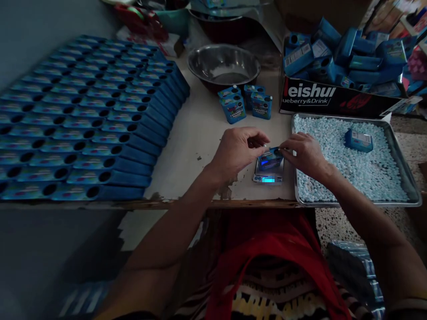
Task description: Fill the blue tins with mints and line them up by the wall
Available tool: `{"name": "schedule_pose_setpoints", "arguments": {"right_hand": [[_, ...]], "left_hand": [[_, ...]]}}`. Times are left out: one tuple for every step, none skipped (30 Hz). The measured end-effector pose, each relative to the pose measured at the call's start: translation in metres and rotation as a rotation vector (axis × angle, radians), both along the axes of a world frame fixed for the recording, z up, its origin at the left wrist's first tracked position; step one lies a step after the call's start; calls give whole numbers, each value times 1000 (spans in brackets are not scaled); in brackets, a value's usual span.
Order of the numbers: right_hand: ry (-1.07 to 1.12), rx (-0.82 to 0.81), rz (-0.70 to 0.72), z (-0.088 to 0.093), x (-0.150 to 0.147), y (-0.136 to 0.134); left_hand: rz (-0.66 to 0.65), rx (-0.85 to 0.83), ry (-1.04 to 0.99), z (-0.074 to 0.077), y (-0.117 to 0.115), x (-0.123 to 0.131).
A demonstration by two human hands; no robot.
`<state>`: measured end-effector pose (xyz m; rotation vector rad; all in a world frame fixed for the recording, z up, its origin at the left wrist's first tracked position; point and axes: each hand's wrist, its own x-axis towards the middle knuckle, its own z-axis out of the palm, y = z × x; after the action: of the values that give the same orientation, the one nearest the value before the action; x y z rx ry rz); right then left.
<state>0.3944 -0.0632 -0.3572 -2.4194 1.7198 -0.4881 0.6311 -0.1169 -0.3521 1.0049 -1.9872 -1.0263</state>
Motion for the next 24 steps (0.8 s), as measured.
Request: {"name": "schedule_pose_setpoints", "arguments": {"right_hand": [[21, 11, 17, 3, 2, 2], [24, 19, 26, 5, 2, 3], [10, 18, 25, 7, 2, 5], [-16, 6, 10, 9, -1, 6], [-48, -18, -27, 10, -7, 8], [-77, -45, -80, 10, -14, 10], [-94, -62, -142, 9, -24, 13], [-93, -59, -203, 6, -36, 16], [-73, -31, -256, 2, -47, 21], [-31, 18, -294, -4, -58, 28], [29, 83, -313, -10, -68, 34], [101, 157, -313, -18, -75, 41], [173, 227, -303, -25, -80, 48], [238, 287, -291, -32, -82, 54], [293, 332, -280, -39, -82, 59], [334, 362, -276, -44, -80, 61], [357, 382, -277, -48, -78, 63], [363, 395, -283, -51, -76, 62], [351, 402, -293, -53, -76, 61], [326, 402, -303, -53, -78, 58], [291, 391, -314, -52, -81, 56], [249, 371, -325, -49, -86, 53], [203, 341, -335, -46, -90, 51], [156, 302, -342, -41, -95, 49]], "left_hand": [[-5, 2, -1, -1, 0, -2], [-12, 4, -8, -2, 1, -6], [-19, 5, -17, -3, 2, -10], [-29, 5, -29, -4, 3, -14], [-41, 4, -40, -4, 4, -19], [-55, 1, -54, -4, 5, -23], [-63, -5, -69, -4, 6, -27], [-62, -17, -82, -4, 6, -29], [-51, -34, -94, -4, 6, -30], [-34, -52, -105, -4, 5, -29], [-13, -71, -111, -4, 4, -26], [8, -87, -115, -4, 2, -22], [28, -101, -116, -4, 0, -17], [50, -112, -116, -4, -1, -12], [75, -116, -115, -3, -2, -6], [103, -114, -112, -3, -3, -1], [129, -108, -109, -2, -3, 4], [152, -101, -107, -1, -3, 9], [170, -96, -106, 0, -2, 13], [184, -94, -107, 1, -1, 17], [197, -97, -110, 2, 0, 21], [210, -101, -116, 2, 0, 25], [222, -103, -124, 2, 1, 29], [231, -100, -133, 1, 0, 33]]}}
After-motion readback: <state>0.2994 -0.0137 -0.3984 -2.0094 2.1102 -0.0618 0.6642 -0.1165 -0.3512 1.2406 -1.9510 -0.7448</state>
